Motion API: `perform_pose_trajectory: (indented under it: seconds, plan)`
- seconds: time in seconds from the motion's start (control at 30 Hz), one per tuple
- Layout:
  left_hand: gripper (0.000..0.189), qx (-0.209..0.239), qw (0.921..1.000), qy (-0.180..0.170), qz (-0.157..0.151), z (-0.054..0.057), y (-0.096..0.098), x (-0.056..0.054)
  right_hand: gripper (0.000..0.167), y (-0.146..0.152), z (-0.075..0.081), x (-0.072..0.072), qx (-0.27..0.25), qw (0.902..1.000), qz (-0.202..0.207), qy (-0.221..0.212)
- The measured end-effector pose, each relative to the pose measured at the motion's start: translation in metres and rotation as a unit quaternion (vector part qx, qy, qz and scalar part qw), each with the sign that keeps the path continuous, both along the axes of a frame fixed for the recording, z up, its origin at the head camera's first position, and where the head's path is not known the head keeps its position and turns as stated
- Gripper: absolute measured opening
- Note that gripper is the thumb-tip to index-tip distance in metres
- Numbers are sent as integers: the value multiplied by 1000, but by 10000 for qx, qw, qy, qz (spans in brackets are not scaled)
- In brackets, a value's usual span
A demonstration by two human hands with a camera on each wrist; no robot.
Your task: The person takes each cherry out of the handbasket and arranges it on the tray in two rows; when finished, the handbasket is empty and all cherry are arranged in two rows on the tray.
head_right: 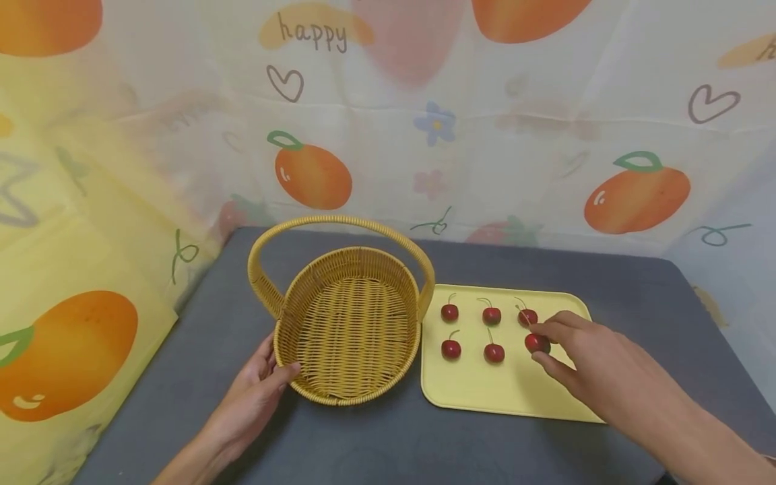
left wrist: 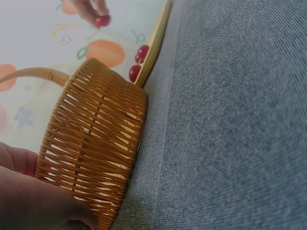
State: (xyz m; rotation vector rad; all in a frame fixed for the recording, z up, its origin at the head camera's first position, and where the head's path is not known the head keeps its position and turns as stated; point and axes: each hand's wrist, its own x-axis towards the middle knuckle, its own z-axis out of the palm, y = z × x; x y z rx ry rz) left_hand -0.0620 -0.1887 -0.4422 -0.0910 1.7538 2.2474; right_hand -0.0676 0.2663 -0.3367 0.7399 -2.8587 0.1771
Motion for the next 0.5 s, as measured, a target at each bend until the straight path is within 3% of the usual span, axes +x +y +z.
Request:
perform_pose_trajectory:
  seconds: [0.3, 0.5]
  plan:
    - [89, -60, 10000, -2, 11, -1, 0, -1, 21, 18, -34, -12, 311, 9921, -591, -1067]
    - [89, -61, 10000, 27, -4, -2, -1, 0, 19, 23, -52, -16, 433, 9890, -668, -1245]
